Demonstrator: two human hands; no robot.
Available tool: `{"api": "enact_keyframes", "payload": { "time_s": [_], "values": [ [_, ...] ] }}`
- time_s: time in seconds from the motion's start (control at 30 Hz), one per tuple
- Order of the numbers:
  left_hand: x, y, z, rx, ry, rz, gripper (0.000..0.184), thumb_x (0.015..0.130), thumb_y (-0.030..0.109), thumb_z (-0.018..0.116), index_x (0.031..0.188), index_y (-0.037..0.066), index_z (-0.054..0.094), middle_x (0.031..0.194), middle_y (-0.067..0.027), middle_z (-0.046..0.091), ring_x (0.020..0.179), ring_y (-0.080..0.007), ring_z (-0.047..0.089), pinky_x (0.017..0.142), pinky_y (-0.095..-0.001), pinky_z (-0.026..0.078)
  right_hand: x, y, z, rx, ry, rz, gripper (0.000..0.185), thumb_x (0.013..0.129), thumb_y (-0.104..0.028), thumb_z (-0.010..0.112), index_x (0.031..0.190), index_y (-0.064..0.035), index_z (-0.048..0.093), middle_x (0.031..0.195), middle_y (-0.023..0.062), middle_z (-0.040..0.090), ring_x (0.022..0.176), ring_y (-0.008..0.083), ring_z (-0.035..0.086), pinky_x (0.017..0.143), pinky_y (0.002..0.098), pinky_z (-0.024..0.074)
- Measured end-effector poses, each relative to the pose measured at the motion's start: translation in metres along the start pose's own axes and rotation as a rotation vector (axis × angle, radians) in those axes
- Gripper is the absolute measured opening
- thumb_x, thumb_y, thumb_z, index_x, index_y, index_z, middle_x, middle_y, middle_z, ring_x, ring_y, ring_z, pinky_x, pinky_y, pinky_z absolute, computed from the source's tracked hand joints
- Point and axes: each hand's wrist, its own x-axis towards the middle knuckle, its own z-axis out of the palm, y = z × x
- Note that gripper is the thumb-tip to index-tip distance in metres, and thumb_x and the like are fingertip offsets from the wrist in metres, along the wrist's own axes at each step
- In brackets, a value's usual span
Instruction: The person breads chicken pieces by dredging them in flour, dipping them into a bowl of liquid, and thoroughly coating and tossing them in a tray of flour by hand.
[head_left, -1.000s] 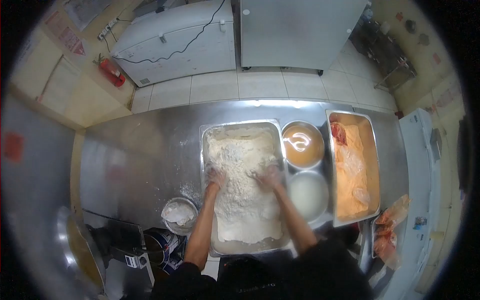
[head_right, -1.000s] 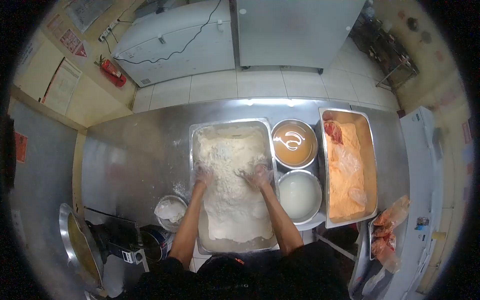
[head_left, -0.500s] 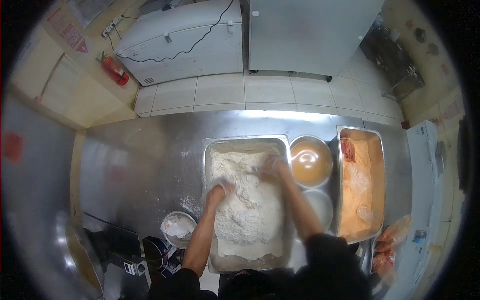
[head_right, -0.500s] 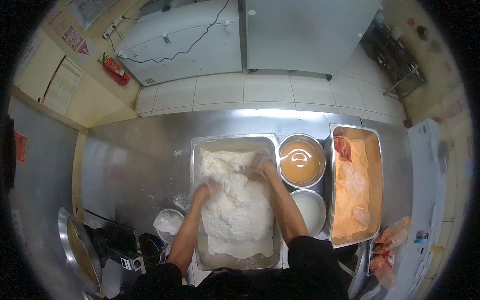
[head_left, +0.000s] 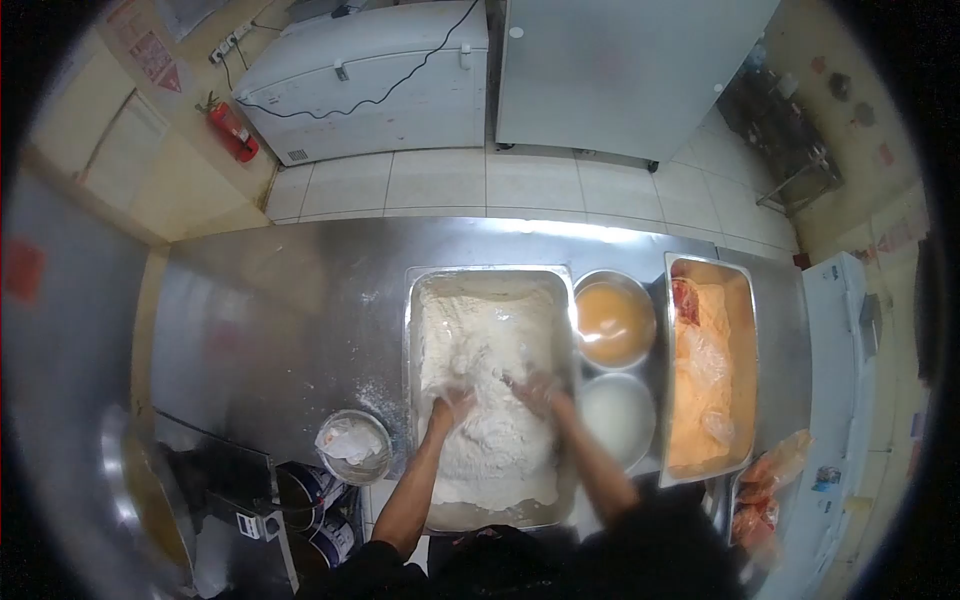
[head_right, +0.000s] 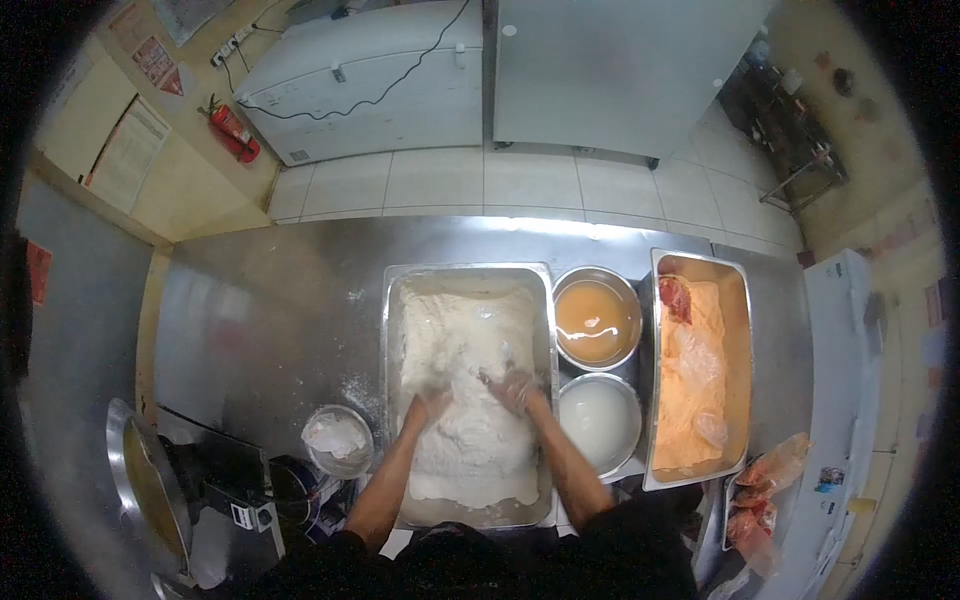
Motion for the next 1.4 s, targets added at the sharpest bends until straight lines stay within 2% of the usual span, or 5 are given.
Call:
{"api": "enact_keyframes", "payload": {
  "time_s": [0.37,0.77,1.07,1.17,1.4],
  "values": [
    [0.006,0.000,-0.048,-0.513,-0.202,-0.143,0.036,0.081,0.028,0.042,0.095,-0.002,0.054,0.096,-0.0230,0.054,0.088,-0.0297,0.053,0.077,-0.0389,0.041,-0.014,0.045,0.039,1.270,-0.099,-0.337,0.079,0.074,-0.061,0.038,0.122,0.0001,0.030,0.105,0.0222,0.051,0.091,0.0294,0.054,0.072,0.0376,0.0459],
    [-0.079,-0.053,0.058,-0.018,-0.208,-0.206,0.037,0.082,0.029,0.038,0.095,-0.001,0.056,0.098,-0.0230,0.054,0.092,-0.0286,0.052,0.080,-0.0388,0.039,-0.091,0.004,0.099,0.101,0.206,0.114,0.083,0.069,-0.068,0.039,0.102,0.0071,0.050,0.099,0.0224,0.054,0.091,0.0294,0.054,0.082,0.0354,0.0397],
    [-0.051,-0.014,-0.011,-0.736,-0.209,-0.209,0.039,0.082,0.030,0.035,0.095,0.000,0.057,0.098,-0.0230,0.053,0.095,-0.0278,0.051,0.082,-0.0387,0.038,-0.070,0.034,0.072,1.534,-0.312,-0.436,0.048,0.087,-0.040,0.036,0.122,-0.0071,0.037,0.113,0.0089,0.048,0.098,0.0200,0.050,0.083,0.0289,0.0413],
    [-0.064,-0.033,-0.008,-0.421,-0.182,-0.202,0.039,0.083,0.030,0.034,0.095,0.001,0.057,0.099,-0.0230,0.053,0.096,-0.0276,0.050,0.082,-0.0386,0.038,-0.049,0.067,0.099,0.856,0.168,-0.993,0.048,0.085,-0.039,0.040,0.121,-0.0085,0.038,0.113,0.0062,0.049,0.096,0.0186,0.050,0.080,0.0313,0.0425],
    [-0.119,-0.089,0.112,0.385,-0.314,-0.179,0.043,0.083,0.034,0.032,0.101,0.001,0.053,0.105,-0.0211,0.051,0.102,-0.0259,0.046,0.087,-0.0373,0.034,-0.077,0.082,0.204,-0.430,-0.031,-0.180,0.056,0.081,-0.047,0.039,0.113,-0.0008,0.043,0.101,0.0181,0.053,0.088,0.0272,0.052,0.079,0.0384,0.0399]
  ]
}}
